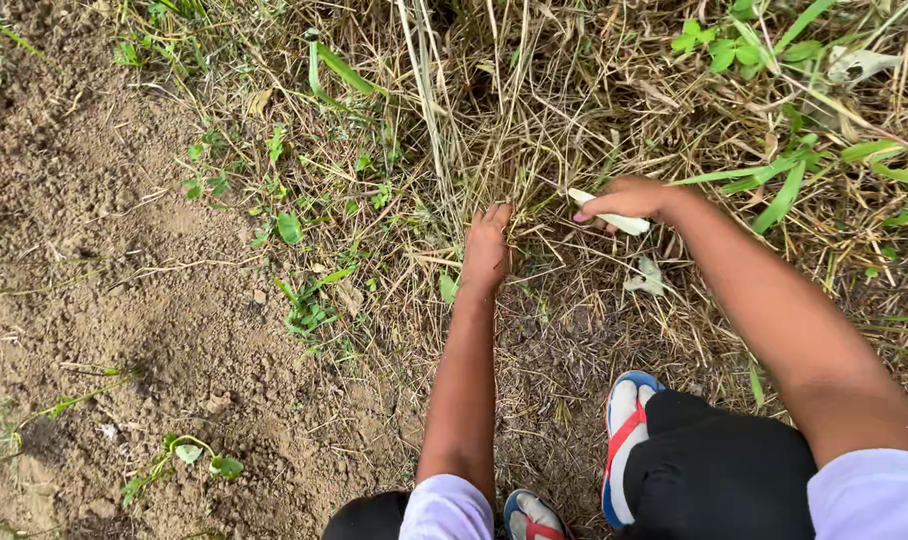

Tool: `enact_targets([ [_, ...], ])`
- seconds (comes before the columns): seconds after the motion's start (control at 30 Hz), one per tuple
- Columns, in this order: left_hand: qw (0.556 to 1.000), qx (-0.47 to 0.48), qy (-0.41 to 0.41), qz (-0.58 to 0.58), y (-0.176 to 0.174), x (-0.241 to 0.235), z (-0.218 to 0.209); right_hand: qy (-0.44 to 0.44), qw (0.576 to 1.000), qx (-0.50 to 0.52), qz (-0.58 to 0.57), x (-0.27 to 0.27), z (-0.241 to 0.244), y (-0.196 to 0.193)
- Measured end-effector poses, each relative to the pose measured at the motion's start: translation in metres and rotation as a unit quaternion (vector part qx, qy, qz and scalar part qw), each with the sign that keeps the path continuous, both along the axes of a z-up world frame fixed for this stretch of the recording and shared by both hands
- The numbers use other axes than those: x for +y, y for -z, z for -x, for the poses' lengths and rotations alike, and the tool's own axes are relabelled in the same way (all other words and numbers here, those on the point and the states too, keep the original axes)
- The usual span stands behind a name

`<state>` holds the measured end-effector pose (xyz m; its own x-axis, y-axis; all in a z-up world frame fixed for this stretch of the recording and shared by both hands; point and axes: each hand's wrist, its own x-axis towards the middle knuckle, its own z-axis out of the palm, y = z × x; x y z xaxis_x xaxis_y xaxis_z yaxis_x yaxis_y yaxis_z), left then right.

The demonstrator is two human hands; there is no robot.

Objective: The person uses pruning shears to cut weeds and dry grass in a garden area. They repeatedly gather vegetation with one hand and cut it near the base with the shears, then move to new spots to continue trimming.

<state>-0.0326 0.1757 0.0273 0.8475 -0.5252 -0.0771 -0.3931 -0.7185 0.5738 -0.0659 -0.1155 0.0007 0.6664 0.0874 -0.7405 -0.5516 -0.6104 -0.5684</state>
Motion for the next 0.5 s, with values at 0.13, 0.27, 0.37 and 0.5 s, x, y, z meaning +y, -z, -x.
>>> enact_targets([
  [0.13, 0.997, 0.057, -0.031, -0.045, 0.012, 0.003, 0.002, -0.010, 0.999, -0.009, 0.034, 0.027, -0.030, 0.012],
  [0.27, 0.996, 0.060, -0.031, -0.054, 0.014, 0.007, 0.009, -0.049, 0.995, -0.053, 0.073, 0.050, -0.035, 0.026],
  [0.37, 0.998, 0.042, -0.025, -0.045, 0.007, 0.011, 0.009, -0.008, 0.995, -0.076, 0.062, 0.051, -0.025, 0.030],
  [0.5, 0.999, 0.024, -0.010, -0.020, -0.004, 0.015, 0.011, 0.075, 0.991, -0.037, -0.104, 0.032, -0.025, 0.033],
])
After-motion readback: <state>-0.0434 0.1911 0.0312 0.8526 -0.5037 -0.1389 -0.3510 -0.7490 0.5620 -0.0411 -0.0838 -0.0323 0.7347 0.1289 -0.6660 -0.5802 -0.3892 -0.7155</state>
